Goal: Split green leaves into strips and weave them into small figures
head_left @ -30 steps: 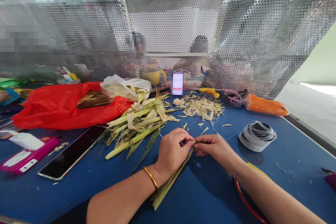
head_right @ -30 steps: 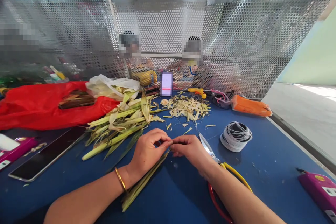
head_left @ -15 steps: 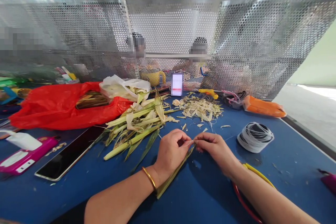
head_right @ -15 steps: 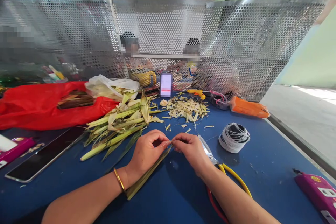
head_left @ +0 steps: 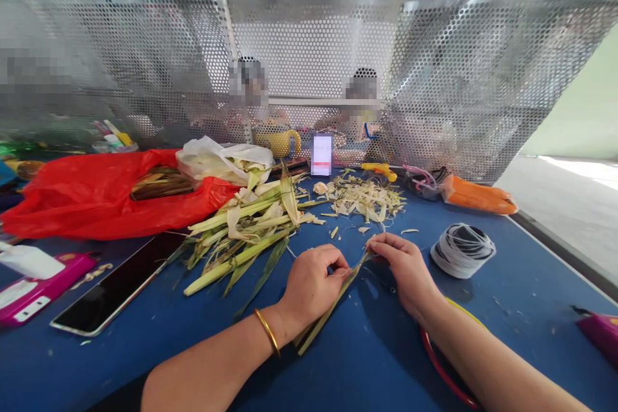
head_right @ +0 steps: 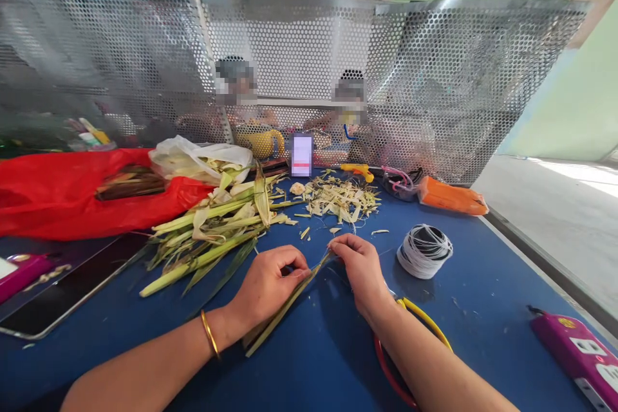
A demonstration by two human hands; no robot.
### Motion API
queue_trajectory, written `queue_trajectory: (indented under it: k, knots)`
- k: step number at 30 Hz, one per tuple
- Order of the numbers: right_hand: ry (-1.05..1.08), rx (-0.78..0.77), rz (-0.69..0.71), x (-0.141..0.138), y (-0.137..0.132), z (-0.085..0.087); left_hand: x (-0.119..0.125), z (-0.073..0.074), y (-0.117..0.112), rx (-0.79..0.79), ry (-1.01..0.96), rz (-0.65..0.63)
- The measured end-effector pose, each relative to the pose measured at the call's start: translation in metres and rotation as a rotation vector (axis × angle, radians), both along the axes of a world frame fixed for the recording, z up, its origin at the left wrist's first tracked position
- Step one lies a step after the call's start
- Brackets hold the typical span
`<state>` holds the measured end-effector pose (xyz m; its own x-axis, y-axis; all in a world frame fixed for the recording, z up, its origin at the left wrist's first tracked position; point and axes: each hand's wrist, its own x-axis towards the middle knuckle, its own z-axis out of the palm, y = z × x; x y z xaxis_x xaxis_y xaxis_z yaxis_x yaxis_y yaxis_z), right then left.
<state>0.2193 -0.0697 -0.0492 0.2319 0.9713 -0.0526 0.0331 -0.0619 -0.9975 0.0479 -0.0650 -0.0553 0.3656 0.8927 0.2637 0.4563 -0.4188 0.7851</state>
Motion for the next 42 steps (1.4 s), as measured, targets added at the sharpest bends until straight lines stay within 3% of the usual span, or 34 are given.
queue_trajectory:
  k: [4, 11, 17, 22, 24, 28, 30, 32, 37, 39, 42]
  knots:
    - [0.018, -0.005, -0.048, 0.001, 0.002, -0.001, -0.001, 0.003, 0.001, -0.011, 0.013, -0.034]
    - [0.01, -0.076, 0.095, -0.004, -0.001, -0.005, -0.001, 0.008, 0.0, -0.087, -0.233, -0.062]
    - [0.01, -0.116, 0.161, -0.004, -0.001, -0.009, 0.0, 0.008, 0.0, -0.482, -0.465, -0.273]
    - [-0.036, -0.098, 0.275, 0.002, 0.001, -0.004, 0.002, 0.004, 0.004, -0.54, -0.443, -0.211]
    - [-0.191, 0.004, 0.342, 0.006, 0.002, 0.0, 0.003, 0.003, 0.004, -0.54, -0.422, -0.201]
    - [-0.76, 0.437, 0.347, 0.009, -0.002, 0.013, 0.004, 0.003, 0.004, -0.53, -0.397, -0.194]
    - [-0.889, 0.553, 0.356, 0.008, -0.005, 0.017, 0.004, 0.001, 0.004, -0.519, -0.408, -0.185]
    - [-0.761, 0.498, 0.401, 0.006, -0.006, 0.016, 0.004, 0.0, 0.005, -0.524, -0.438, -0.175]
    - [0.029, 0.012, 0.402, -0.003, -0.005, 0.002, 0.004, -0.002, 0.008, -0.593, -0.501, -0.132]
    - [0.23, -0.063, 0.403, -0.006, -0.006, 0.0, 0.004, -0.002, 0.009, -0.617, -0.526, -0.117]
    - [0.311, -0.071, 0.397, -0.007, -0.006, 0.0, 0.004, -0.002, 0.009, -0.622, -0.549, -0.119]
